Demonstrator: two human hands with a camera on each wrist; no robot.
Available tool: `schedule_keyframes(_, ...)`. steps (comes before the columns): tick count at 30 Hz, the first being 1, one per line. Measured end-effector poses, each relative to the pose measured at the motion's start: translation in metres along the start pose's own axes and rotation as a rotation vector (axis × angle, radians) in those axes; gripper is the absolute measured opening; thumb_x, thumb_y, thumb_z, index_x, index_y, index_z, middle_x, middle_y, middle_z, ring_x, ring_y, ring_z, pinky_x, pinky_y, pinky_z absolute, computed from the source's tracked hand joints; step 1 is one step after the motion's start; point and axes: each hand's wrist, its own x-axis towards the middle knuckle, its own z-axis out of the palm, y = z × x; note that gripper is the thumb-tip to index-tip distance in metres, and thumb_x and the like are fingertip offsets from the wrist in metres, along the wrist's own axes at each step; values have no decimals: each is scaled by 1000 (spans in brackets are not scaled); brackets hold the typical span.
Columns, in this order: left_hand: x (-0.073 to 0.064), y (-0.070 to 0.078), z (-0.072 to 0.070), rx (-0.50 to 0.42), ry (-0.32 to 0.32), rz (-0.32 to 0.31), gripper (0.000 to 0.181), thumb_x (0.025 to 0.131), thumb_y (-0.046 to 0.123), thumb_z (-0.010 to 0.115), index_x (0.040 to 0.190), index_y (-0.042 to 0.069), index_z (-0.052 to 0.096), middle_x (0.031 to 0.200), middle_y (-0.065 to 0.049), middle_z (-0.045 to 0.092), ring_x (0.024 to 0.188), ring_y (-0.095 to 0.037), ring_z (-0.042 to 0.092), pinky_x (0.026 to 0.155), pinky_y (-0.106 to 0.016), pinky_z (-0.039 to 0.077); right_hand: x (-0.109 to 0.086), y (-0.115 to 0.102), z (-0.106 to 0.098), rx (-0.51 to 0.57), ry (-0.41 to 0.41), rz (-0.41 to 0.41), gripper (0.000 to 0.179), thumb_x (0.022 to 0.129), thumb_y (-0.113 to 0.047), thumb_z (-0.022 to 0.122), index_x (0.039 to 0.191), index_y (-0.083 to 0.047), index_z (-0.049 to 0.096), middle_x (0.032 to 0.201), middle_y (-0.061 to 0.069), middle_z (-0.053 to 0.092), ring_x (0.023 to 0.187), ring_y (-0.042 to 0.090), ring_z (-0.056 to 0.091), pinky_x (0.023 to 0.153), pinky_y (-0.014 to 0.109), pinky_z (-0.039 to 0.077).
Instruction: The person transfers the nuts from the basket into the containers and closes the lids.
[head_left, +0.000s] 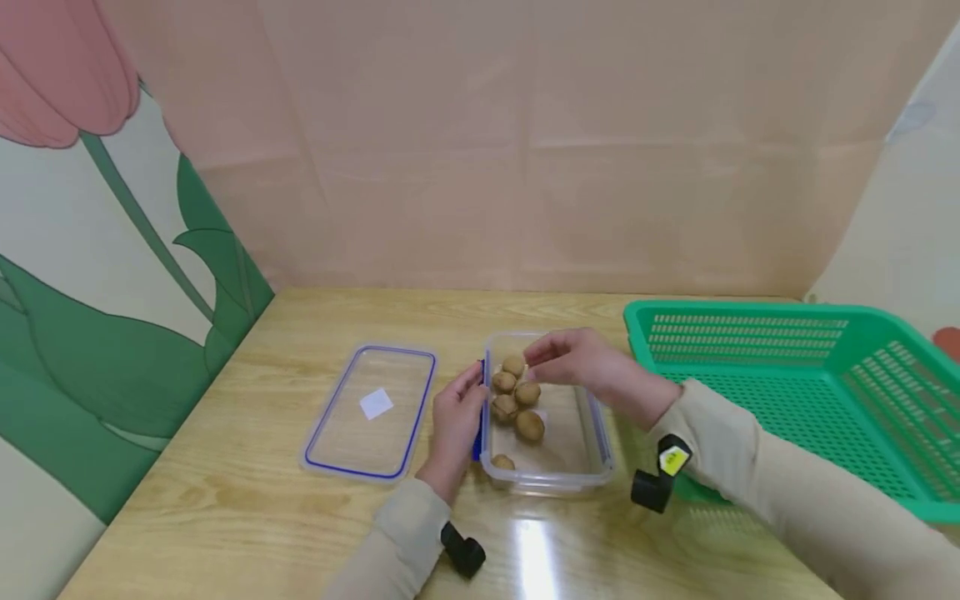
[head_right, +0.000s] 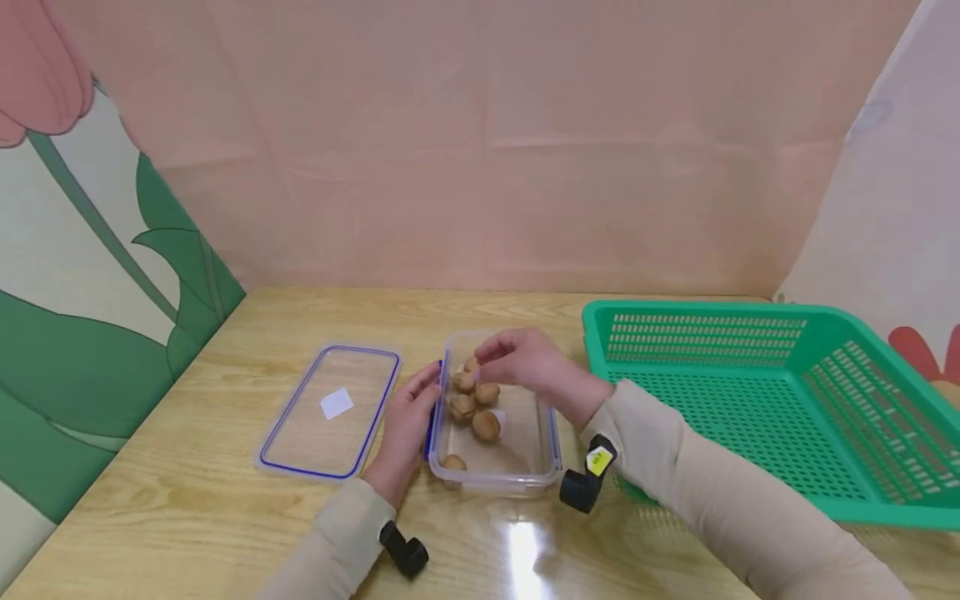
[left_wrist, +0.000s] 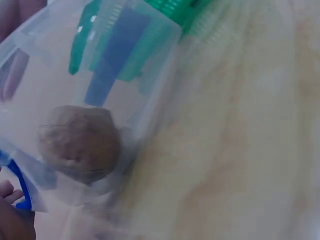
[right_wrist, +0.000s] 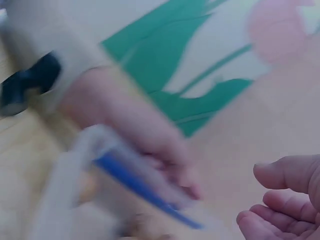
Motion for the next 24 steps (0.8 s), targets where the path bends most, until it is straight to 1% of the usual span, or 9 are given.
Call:
schedule_keyframes(3,1,14,-6,38,-19,35,40,87,10,54,127,9,56,130,-8,55,122,-20,50,100,-31,43,-14,-11,-24,-30,41,-23,39,85,-18,65,118,1,56,112,14,61,102,23,56,92,37,46)
schedule_keyframes(4,0,20,-8,54,-28,66,40,87,10,54,127,8,55,131,-8,54,123,-21,49,100,-31,43,-19,-15,-30,-51,59,-30,40,86,-20,64,119,0,56,113,13,60,104,24,56,92,38,46)
schedule_keyframes(6,-2,36,-10,91,-47,147,40,87,8,54,127,7,56,131,-11,54,122,-23,50,99,-30,43,-30,-22,-41,-94,98,-43,42,87,-25,63,121,-2,55,116,13,59,107,25,54,94,41,45)
schedule_keyframes(9,-7,63,-10,179,-132,283,39,86,6,55,125,5,57,131,-12,54,122,-26,50,99,-31,44,-45,-30,-47,-188,157,-81,45,88,-31,61,123,-4,55,119,14,59,109,27,54,92,43,46)
schedule_keyframes(12,-17,91,-9,411,-249,401,39,88,10,54,127,6,56,135,-10,51,126,-26,46,103,-35,39,-57,-37,-47,-342,210,-143,49,88,-35,60,125,-4,55,125,15,57,113,33,54,93,48,47)
schedule_keyframes(15,-27,115,-7,696,-345,469,44,92,21,50,133,8,49,142,-9,42,132,-25,38,108,-40,33,-63,-42,-42,-545,254,-211,55,88,-39,58,128,-2,52,130,18,53,118,38,49,96,53,43)
schedule_keyframes(19,-35,133,-5,979,-394,471,53,95,34,45,140,8,39,150,-12,27,138,-28,24,111,-45,27,-68,-42,-35,-736,295,-240,65,88,-44,57,133,0,45,135,23,46,125,41,39,102,57,34)
schedule_keyframes(22,-38,138,-3,1102,-408,436,61,95,44,43,144,11,32,154,-14,16,141,-30,10,115,-50,9,-70,-36,-30,-823,330,-243,71,87,-44,58,136,3,40,142,27,35,130,46,30,106,59,27)
schedule_keyframes(24,-39,139,-2,1157,-411,416,65,93,51,40,146,14,28,155,-13,10,142,-31,1,112,-55,-5,-72,-31,-27,-863,342,-221,74,87,-47,57,138,3,37,146,28,26,133,49,22,106,63,22)
